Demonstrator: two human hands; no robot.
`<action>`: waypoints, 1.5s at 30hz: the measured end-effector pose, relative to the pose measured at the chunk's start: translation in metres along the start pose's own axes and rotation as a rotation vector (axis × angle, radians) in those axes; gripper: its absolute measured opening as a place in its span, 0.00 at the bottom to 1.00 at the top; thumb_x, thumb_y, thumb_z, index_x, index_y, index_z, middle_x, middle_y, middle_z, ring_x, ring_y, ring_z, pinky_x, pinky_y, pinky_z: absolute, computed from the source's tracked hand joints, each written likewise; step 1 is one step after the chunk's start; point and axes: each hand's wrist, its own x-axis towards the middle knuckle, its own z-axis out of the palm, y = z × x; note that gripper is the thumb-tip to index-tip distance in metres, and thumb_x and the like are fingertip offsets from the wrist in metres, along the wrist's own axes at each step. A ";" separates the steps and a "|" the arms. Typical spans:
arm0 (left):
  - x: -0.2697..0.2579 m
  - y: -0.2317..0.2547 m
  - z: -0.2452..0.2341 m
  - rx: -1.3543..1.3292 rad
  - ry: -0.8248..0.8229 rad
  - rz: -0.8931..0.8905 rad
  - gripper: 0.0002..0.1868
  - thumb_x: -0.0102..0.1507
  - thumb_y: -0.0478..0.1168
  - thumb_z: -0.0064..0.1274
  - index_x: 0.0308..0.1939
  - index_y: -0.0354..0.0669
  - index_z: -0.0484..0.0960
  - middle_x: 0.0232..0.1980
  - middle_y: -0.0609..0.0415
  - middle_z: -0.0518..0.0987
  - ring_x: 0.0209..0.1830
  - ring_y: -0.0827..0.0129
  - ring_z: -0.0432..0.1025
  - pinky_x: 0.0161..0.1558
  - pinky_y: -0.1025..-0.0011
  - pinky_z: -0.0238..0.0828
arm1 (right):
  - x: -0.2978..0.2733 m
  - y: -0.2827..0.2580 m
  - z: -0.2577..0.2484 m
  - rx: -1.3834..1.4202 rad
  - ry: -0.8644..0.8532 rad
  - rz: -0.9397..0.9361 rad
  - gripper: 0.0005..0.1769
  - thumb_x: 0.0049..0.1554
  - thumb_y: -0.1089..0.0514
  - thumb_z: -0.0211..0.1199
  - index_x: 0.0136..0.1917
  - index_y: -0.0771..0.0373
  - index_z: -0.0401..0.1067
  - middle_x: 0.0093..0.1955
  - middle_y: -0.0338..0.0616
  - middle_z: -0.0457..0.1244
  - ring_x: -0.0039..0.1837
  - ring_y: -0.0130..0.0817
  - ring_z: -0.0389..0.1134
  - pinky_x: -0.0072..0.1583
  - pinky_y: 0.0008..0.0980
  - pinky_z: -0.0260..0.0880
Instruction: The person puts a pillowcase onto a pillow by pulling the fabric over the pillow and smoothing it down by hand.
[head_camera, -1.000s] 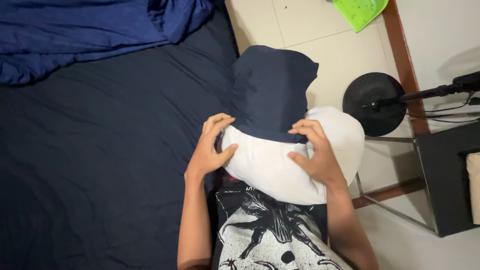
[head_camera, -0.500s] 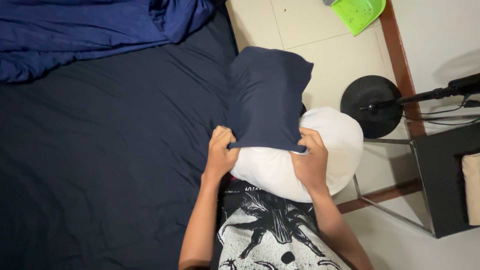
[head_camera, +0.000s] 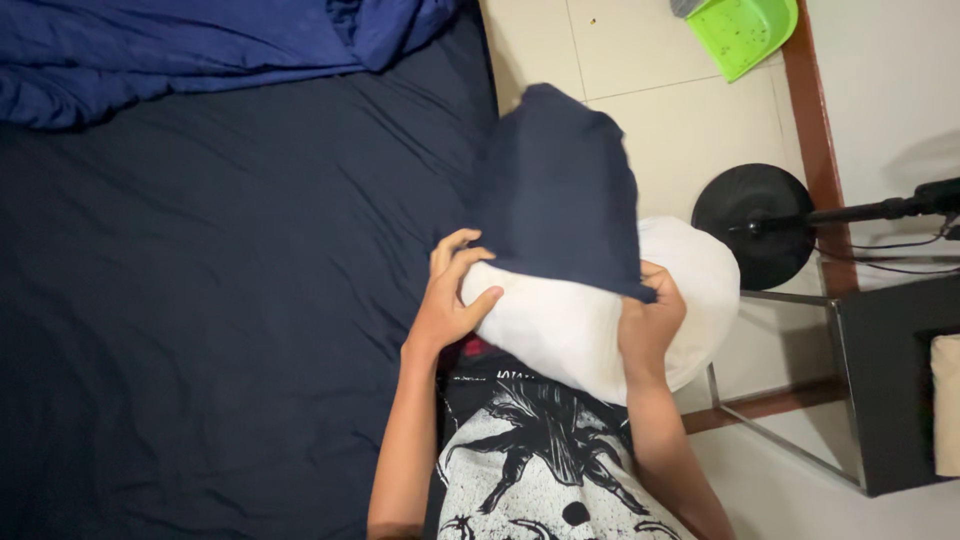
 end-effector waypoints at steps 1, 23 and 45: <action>-0.002 -0.005 0.002 -0.096 -0.066 -0.024 0.20 0.55 0.35 0.64 0.50 0.38 0.80 0.65 0.44 0.68 0.66 0.50 0.62 0.66 0.59 0.58 | 0.001 0.006 -0.004 -0.002 0.026 0.076 0.14 0.59 0.74 0.62 0.37 0.65 0.62 0.52 0.47 0.69 0.52 0.24 0.65 0.58 0.23 0.65; 0.011 -0.070 0.021 -0.453 -0.323 -0.139 0.27 0.57 0.26 0.54 0.61 0.37 0.77 0.74 0.47 0.66 0.78 0.59 0.59 0.79 0.63 0.50 | -0.020 0.090 -0.061 0.793 -0.212 0.374 0.17 0.45 0.76 0.61 0.41 0.57 0.64 0.43 0.38 0.66 0.43 0.27 0.68 0.45 0.27 0.72; 0.096 0.113 0.097 -0.463 0.357 -0.332 0.19 0.57 0.18 0.47 0.25 0.39 0.55 0.29 0.59 0.58 0.31 0.77 0.54 0.46 0.79 0.62 | 0.084 0.033 -0.139 0.923 -0.073 0.379 0.14 0.69 0.79 0.54 0.45 0.66 0.65 0.51 0.44 0.64 0.51 0.29 0.64 0.59 0.30 0.67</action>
